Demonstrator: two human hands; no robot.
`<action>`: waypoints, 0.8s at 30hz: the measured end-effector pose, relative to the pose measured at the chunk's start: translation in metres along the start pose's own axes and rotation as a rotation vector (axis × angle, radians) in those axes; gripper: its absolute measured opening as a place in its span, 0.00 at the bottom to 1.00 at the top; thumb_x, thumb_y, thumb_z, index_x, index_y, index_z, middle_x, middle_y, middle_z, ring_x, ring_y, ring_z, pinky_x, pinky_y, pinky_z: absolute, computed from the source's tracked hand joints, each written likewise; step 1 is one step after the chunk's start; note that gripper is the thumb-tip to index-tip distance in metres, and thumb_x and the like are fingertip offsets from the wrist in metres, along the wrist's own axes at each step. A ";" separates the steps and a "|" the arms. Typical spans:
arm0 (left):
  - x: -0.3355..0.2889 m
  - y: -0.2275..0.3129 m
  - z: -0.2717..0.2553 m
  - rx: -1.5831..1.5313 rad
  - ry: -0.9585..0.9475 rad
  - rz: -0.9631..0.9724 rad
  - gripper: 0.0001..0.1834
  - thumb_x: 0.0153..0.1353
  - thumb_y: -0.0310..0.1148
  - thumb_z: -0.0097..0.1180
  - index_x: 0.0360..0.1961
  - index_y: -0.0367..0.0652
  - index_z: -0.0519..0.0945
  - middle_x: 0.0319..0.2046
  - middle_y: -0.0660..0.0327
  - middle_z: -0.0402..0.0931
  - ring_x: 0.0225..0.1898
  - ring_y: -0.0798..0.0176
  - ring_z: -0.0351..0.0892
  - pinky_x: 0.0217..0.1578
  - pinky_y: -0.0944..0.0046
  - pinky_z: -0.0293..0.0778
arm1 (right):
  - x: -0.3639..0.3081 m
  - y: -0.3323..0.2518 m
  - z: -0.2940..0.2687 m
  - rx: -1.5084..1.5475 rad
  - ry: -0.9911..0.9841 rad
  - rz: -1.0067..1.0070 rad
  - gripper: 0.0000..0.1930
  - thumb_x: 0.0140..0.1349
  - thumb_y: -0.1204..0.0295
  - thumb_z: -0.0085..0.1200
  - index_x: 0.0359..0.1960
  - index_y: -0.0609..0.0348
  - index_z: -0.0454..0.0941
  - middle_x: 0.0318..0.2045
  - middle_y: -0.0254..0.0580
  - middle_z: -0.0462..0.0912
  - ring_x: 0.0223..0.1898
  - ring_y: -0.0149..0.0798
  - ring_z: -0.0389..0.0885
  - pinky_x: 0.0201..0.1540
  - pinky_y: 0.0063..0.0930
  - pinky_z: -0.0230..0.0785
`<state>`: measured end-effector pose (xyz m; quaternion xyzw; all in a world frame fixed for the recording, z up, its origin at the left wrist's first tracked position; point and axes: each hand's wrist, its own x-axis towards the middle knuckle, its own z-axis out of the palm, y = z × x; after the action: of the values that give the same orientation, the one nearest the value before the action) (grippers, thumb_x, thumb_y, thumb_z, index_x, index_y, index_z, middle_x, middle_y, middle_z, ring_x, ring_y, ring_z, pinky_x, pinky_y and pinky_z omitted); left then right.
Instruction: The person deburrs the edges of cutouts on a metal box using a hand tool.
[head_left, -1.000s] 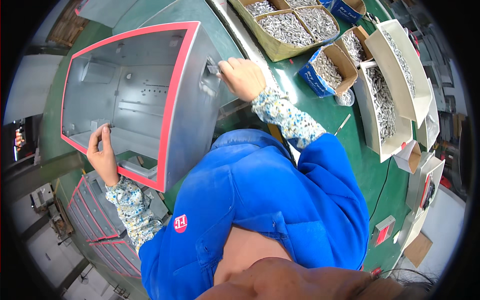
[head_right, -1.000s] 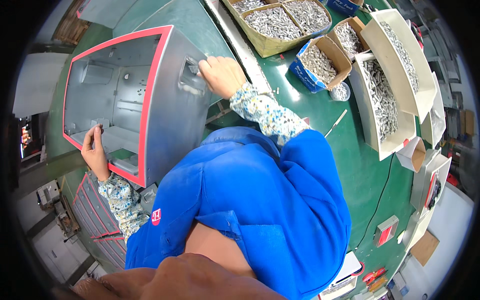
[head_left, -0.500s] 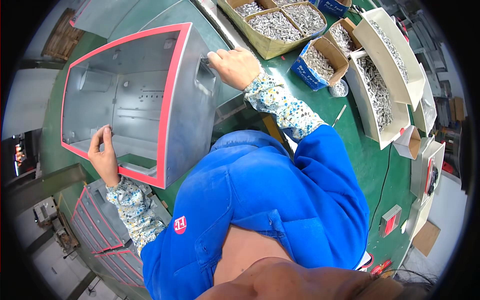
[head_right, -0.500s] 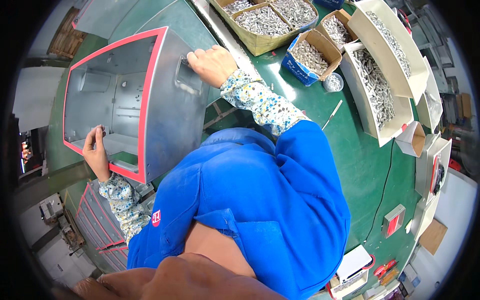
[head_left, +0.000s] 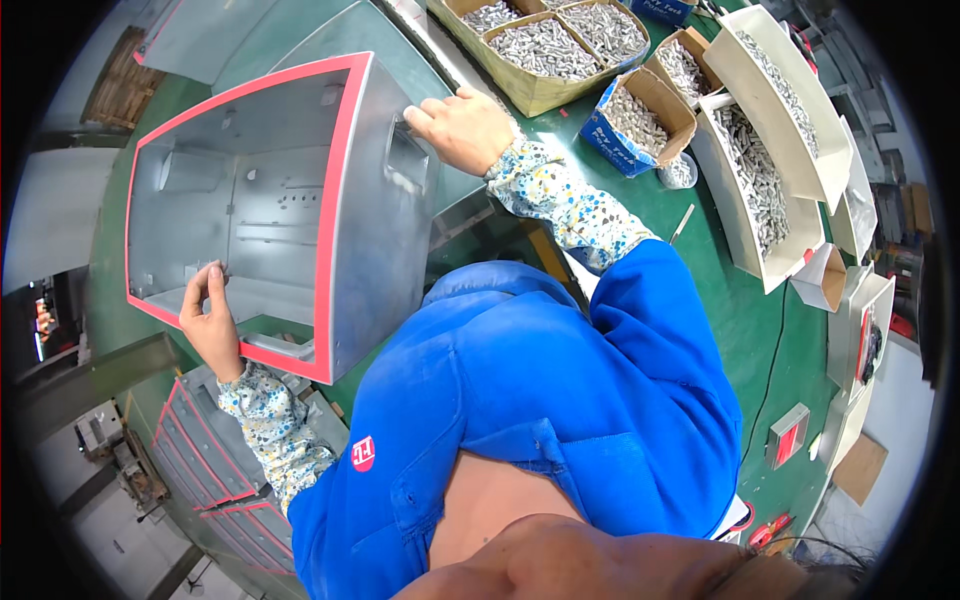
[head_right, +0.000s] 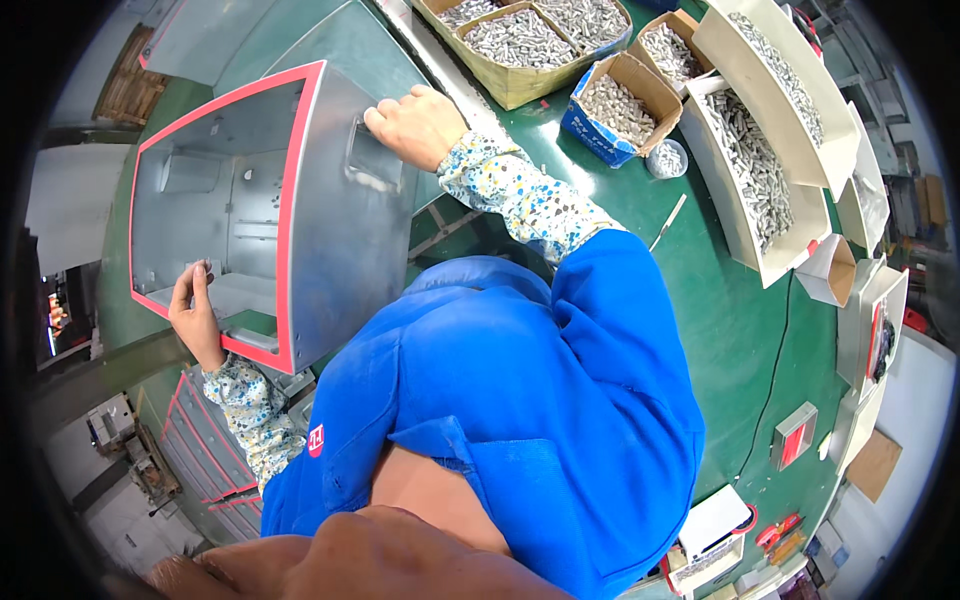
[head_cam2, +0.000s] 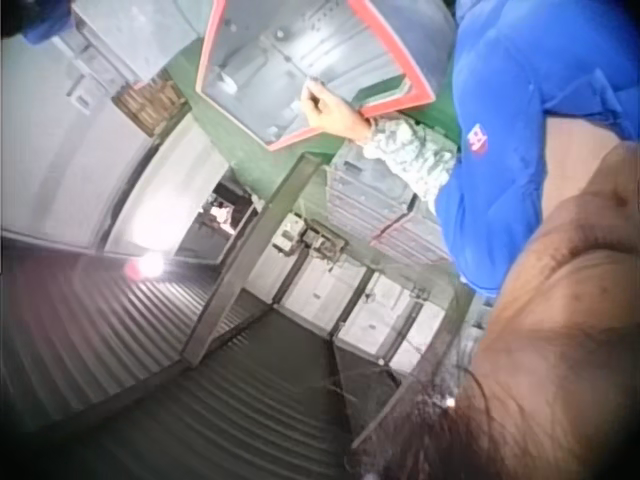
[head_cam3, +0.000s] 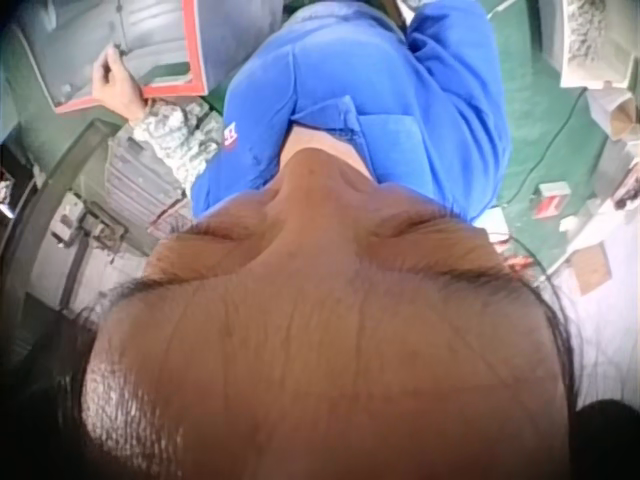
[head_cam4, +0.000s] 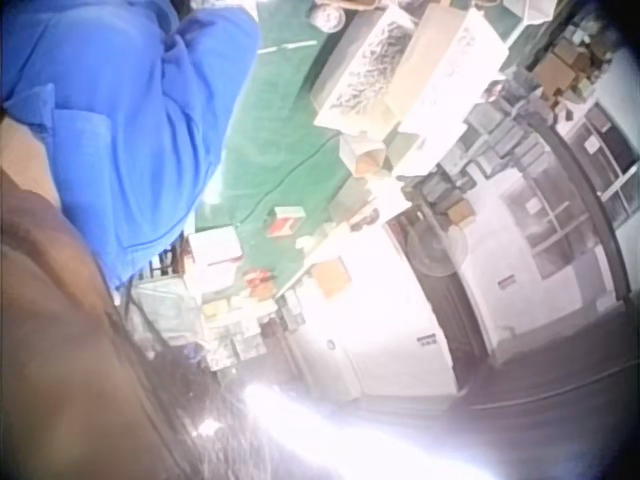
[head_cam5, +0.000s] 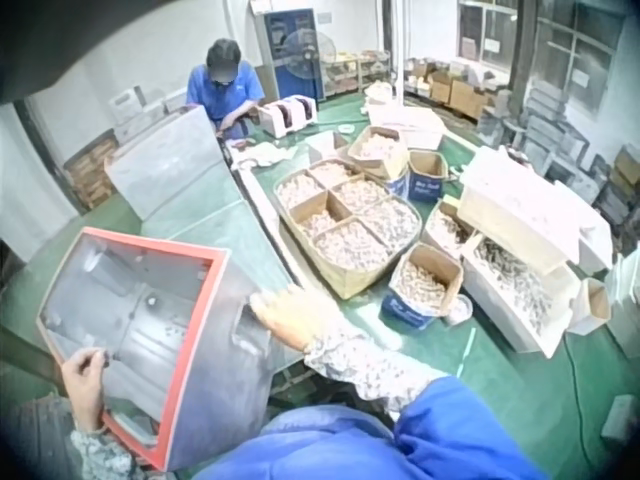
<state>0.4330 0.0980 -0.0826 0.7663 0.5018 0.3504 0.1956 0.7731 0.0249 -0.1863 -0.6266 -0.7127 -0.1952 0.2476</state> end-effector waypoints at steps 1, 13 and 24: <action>0.000 -0.002 0.001 -0.006 -0.002 -0.006 0.10 0.59 0.30 0.53 0.34 0.33 0.79 0.28 0.59 0.79 0.31 0.70 0.76 0.38 0.71 0.69 | 0.002 0.003 0.000 0.000 -0.005 0.000 0.02 0.50 0.70 0.47 0.25 0.51 0.71 0.18 0.33 0.73 0.22 0.33 0.77 0.31 0.26 0.63; 0.001 0.000 0.000 -0.012 0.017 -0.030 0.11 0.60 0.30 0.51 0.35 0.31 0.79 0.32 0.58 0.78 0.34 0.67 0.77 0.40 0.68 0.73 | -0.031 -0.009 0.013 0.963 -0.207 0.665 0.11 0.58 0.64 0.51 0.35 0.58 0.76 0.26 0.40 0.80 0.26 0.38 0.77 0.31 0.31 0.68; 0.000 0.000 0.000 -0.013 0.033 -0.058 0.09 0.59 0.29 0.52 0.33 0.32 0.79 0.30 0.59 0.78 0.33 0.68 0.76 0.38 0.68 0.73 | -0.008 -0.039 -0.011 2.145 -0.279 0.970 0.08 0.63 0.70 0.41 0.41 0.54 0.70 0.16 0.26 0.67 0.14 0.17 0.57 0.14 0.12 0.46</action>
<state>0.4337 0.0981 -0.0826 0.7441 0.5249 0.3604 0.2023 0.7369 0.0068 -0.1804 -0.3195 -0.2208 0.6866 0.6146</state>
